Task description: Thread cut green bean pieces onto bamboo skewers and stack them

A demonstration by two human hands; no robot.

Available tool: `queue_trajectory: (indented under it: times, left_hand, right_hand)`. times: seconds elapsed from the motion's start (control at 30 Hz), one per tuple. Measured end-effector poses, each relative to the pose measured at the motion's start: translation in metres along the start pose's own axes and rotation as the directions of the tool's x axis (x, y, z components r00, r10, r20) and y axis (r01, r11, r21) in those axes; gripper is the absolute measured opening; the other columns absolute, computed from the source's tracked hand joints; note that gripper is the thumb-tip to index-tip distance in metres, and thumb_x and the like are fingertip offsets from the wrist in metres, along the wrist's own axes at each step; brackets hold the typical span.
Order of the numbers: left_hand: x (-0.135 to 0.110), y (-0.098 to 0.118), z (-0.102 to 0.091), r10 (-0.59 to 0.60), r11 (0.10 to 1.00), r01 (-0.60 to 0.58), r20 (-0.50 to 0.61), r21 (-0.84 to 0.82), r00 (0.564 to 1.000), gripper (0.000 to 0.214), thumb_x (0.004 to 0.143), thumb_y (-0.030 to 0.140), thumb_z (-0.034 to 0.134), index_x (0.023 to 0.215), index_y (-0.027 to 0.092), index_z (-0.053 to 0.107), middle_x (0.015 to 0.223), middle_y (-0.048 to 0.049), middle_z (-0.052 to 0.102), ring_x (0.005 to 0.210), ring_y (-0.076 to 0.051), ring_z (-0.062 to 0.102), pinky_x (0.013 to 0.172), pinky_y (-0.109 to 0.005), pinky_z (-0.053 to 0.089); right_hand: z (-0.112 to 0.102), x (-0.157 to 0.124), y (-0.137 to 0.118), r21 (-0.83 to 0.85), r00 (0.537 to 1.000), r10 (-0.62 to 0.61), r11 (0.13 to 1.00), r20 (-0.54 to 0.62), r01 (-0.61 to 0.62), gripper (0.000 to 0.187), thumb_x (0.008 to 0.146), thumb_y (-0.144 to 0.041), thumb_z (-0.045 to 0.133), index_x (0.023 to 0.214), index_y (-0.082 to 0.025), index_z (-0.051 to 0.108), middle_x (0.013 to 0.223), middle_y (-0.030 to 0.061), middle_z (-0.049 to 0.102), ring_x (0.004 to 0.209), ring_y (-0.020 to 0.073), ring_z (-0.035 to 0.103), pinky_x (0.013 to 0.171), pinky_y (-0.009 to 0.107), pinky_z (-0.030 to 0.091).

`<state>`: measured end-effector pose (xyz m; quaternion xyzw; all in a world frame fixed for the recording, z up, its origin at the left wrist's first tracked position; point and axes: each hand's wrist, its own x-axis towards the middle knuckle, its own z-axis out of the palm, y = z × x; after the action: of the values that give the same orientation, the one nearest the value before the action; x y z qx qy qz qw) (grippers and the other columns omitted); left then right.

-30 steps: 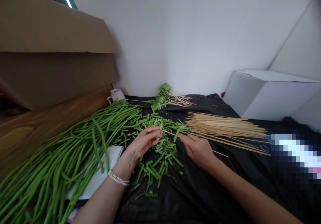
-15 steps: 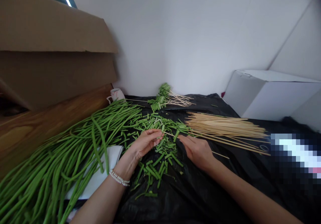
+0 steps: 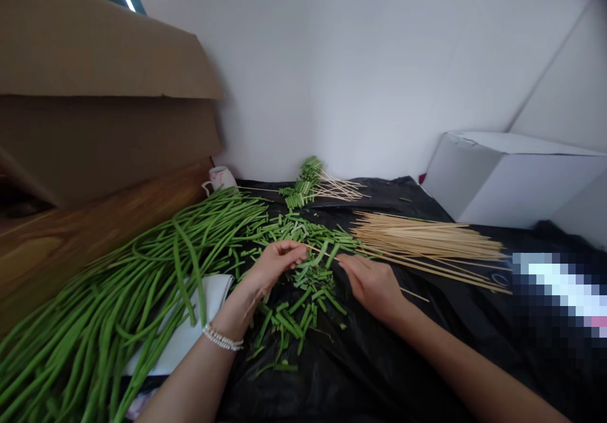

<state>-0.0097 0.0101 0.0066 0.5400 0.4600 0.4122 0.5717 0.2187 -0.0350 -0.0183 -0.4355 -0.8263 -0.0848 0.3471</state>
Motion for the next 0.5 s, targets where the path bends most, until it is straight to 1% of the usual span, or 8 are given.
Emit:
queue_trajectory:
  times: [0.03, 0.07, 0.13, 0.23, 0.3, 0.4, 0.47, 0.5]
  left_hand:
    - [0.002, 0.001, -0.006, 0.045, 0.995, -0.041, -0.052, 0.087, 0.998, 0.027, 0.067, 0.039, 0.075, 0.077, 0.014, 0.071, 0.07, -0.0017, 0.067, 0.06, -0.01, 0.054, 0.06, -0.022, 0.041]
    - [0.003, 0.002, -0.011, 0.089, 0.981, -0.075, -0.074, 0.179, 0.993, 0.027, 0.066, 0.039, 0.075, 0.075, 0.014, 0.071, 0.069, -0.0018, 0.067, 0.06, -0.011, 0.054, 0.061, -0.023, 0.041]
    - [0.005, 0.003, -0.02, 0.127, 0.931, -0.099, -0.059, 0.352, 0.99, 0.025, 0.064, 0.037, 0.075, 0.072, 0.014, 0.071, 0.065, -0.0019, 0.066, 0.059, -0.013, 0.054, 0.06, -0.024, 0.04]
    - [0.006, 0.0, -0.025, 0.131, 0.829, -0.096, -0.025, 0.551, 0.991, 0.02, 0.062, 0.033, 0.074, 0.071, 0.015, 0.072, 0.059, -0.0007, 0.062, 0.055, -0.014, 0.052, 0.055, -0.024, 0.037]
    - [0.006, -0.005, -0.024, 0.16, 0.761, -0.123, -0.001, 0.636, 0.987, 0.018, 0.062, 0.03, 0.073, 0.073, 0.016, 0.073, 0.061, -0.0007, 0.063, 0.057, -0.014, 0.053, 0.056, -0.025, 0.038]
    - [0.007, -0.013, -0.02, 0.211, 0.666, -0.19, 0.062, 0.721, 0.975, 0.014, 0.063, 0.027, 0.071, 0.074, 0.019, 0.074, 0.068, -0.0014, 0.064, 0.064, -0.016, 0.056, 0.059, -0.025, 0.04]
    - [0.007, -0.016, -0.018, 0.23, 0.631, -0.221, 0.093, 0.744, 0.969, 0.011, 0.064, 0.027, 0.07, 0.073, 0.02, 0.074, 0.07, -0.0017, 0.065, 0.066, -0.017, 0.057, 0.061, -0.026, 0.04]
    - [0.007, -0.016, -0.017, 0.237, 0.633, -0.231, 0.098, 0.739, 0.966, 0.011, 0.065, 0.027, 0.07, 0.073, 0.02, 0.073, 0.071, -0.002, 0.065, 0.067, -0.017, 0.057, 0.062, -0.026, 0.041]
  right_hand:
    - [-0.001, 0.0, 0.002, 0.0, 1.0, 0.012, 1.0, -0.016, -0.012, 0.026, 0.094, -0.018, 0.04, 0.105, -0.018, 0.064, 0.089, 0.0055, 0.07, 0.077, 0.0129, 0.065, 0.072, 0.021, 0.046]
    - [-0.001, 0.001, 0.004, 0.001, 0.999, 0.024, 1.0, -0.028, -0.024, 0.026, 0.094, -0.019, 0.041, 0.104, -0.018, 0.064, 0.09, 0.0056, 0.071, 0.078, 0.0132, 0.065, 0.072, 0.021, 0.046]
    - [-0.002, 0.001, 0.006, 0.002, 0.998, 0.041, 0.999, -0.039, -0.041, 0.025, 0.095, -0.021, 0.041, 0.103, -0.019, 0.065, 0.09, 0.0054, 0.071, 0.079, 0.0135, 0.065, 0.073, 0.022, 0.047]
    - [-0.002, 0.001, 0.007, -0.002, 0.998, 0.056, 0.998, -0.034, -0.056, 0.026, 0.095, -0.022, 0.041, 0.103, -0.02, 0.065, 0.089, 0.0052, 0.071, 0.079, 0.0137, 0.065, 0.074, 0.022, 0.047]
    - [-0.001, 0.0, 0.007, 0.001, 0.998, 0.051, 0.999, -0.024, -0.051, 0.026, 0.095, -0.022, 0.041, 0.103, -0.02, 0.065, 0.09, 0.0055, 0.071, 0.08, 0.0138, 0.065, 0.074, 0.022, 0.047]
    - [-0.001, 0.001, 0.006, 0.014, 0.999, 0.044, 0.999, -0.013, -0.043, 0.026, 0.096, -0.023, 0.04, 0.103, -0.019, 0.065, 0.091, 0.006, 0.071, 0.082, 0.0141, 0.066, 0.075, 0.023, 0.047]
    - [-0.002, 0.001, 0.005, 0.019, 0.999, 0.047, 0.999, -0.013, -0.046, 0.027, 0.096, -0.023, 0.039, 0.103, -0.019, 0.065, 0.092, 0.0062, 0.071, 0.082, 0.0142, 0.066, 0.076, 0.023, 0.047]
    - [-0.002, 0.001, 0.005, 0.021, 0.999, 0.049, 0.999, -0.016, -0.049, 0.027, 0.096, -0.023, 0.039, 0.102, -0.019, 0.065, 0.092, 0.0062, 0.071, 0.082, 0.0143, 0.066, 0.077, 0.023, 0.047]
